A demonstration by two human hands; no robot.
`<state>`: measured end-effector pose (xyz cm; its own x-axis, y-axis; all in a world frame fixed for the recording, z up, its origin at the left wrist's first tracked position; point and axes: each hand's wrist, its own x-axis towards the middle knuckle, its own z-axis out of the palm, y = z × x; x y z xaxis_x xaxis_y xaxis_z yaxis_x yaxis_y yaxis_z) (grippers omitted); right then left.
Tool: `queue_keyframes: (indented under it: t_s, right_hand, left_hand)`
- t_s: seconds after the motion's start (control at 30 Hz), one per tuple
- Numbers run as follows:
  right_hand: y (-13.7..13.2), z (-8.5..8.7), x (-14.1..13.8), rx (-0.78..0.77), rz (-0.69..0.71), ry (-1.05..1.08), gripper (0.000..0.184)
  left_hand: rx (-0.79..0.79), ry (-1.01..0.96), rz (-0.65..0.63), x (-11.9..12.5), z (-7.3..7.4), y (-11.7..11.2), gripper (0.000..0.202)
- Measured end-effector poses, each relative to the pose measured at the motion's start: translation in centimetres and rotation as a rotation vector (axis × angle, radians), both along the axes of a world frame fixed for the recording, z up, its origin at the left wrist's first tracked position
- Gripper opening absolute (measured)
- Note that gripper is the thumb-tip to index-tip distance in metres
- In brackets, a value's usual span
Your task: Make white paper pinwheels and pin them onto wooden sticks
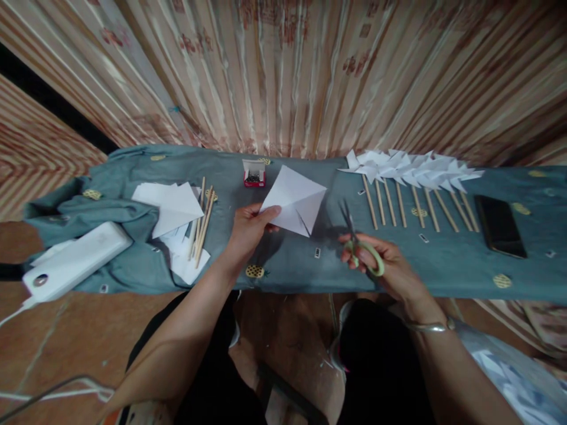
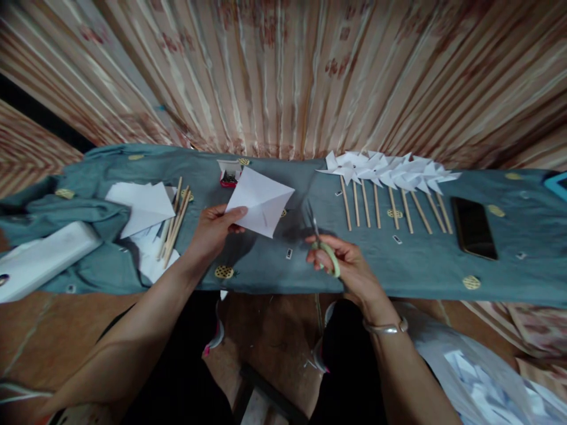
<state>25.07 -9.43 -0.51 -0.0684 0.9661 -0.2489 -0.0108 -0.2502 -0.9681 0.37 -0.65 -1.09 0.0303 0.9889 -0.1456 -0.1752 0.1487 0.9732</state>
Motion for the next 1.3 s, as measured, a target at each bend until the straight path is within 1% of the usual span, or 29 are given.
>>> queue_keyframes:
  t_s: [0.07, 0.1, 0.13, 0.2, 0.27, 0.37, 0.4, 0.47, 0.57, 0.63, 0.7, 0.77, 0.87, 1.0, 1.13, 1.3]
  right_hand:
    - [0.5, -0.1, 0.8, 0.089, -0.172, -0.028, 0.045]
    - [0.8, -0.1, 1.0, 0.13, -0.231, -0.041, 0.045]
    - [0.9, 0.0, 1.0, 0.162, -0.261, -0.053, 0.046]
    - [1.2, 0.1, 0.8, 0.187, -0.254, -0.067, 0.049]
    - [1.3, 0.2, 0.3, 0.16, -0.209, -0.062, 0.053]
    - [1.3, 0.0, -0.5, 0.092, -0.141, -0.039, 0.051]
    - [1.3, -0.1, -0.7, 0.081, -0.129, -0.033, 0.049]
    - [1.4, -0.3, -1.1, 0.085, -0.145, -0.019, 0.045]
    - [1.6, -0.6, -1.7, 0.128, -0.277, 0.001, 0.044]
    - [1.7, -0.8, -2.2, 0.156, -0.377, 0.015, 0.046]
    - [1.7, -0.9, -2.8, 0.179, -0.433, 0.034, 0.047]
    - [1.7, -0.9, -3.6, 0.188, -0.433, 0.052, 0.047]
    - [1.6, -1.0, -4.5, 0.171, -0.4, 0.07, 0.047]
    - [1.7, -1.3, -4.9, 0.139, -0.383, 0.115, 0.049]
    - [1.6, -1.5, -4.9, 0.112, -0.357, 0.125, 0.046]
    - [1.3, -1.6, -5.1, 0.097, -0.273, 0.123, 0.043]
  left_hand:
    - [-0.029, 0.033, -0.101, 0.2, 0.0, -0.3, 0.022]
    - [-0.048, 0.052, -0.16, 0.4, 0.0, -0.5, 0.021]
    - [-0.068, 0.073, -0.216, 0.7, 0.0, -0.8, 0.02]
    - [-0.103, 0.112, -0.312, 1.2, -0.1, -1.3, 0.017]
    - [-0.12, 0.153, -0.384, 1.7, -0.1, -1.7, 0.016]
    - [-0.133, 0.192, -0.436, 2.1, -0.3, -2.0, 0.016]
    - [-0.137, 0.186, -0.431, 2.2, -0.4, -2.1, 0.015]
    - [-0.139, 0.112, -0.361, 2.4, -0.6, -2.2, 0.016]
    - [-0.174, -0.162, -0.259, 3.1, -0.6, -2.7, 0.032]
    - [-0.216, -0.34, -0.288, 3.7, -0.5, -3.4, 0.041]
    - [-0.224, -0.404, -0.33, 4.3, -0.4, -4.2, 0.044]
    - [-0.205, -0.366, -0.327, 4.8, -0.4, -4.9, 0.046]
    - [-0.23, -0.296, -0.226, 5.2, -0.8, -5.5, 0.042]
    - [-0.272, -0.266, -0.094, 5.3, -1.5, -5.2, 0.035]
    - [-0.245, -0.255, -0.054, 5.2, -1.6, -4.8, 0.033]
    - [-0.195, -0.18, -0.028, 4.9, -1.2, -4.2, 0.031]
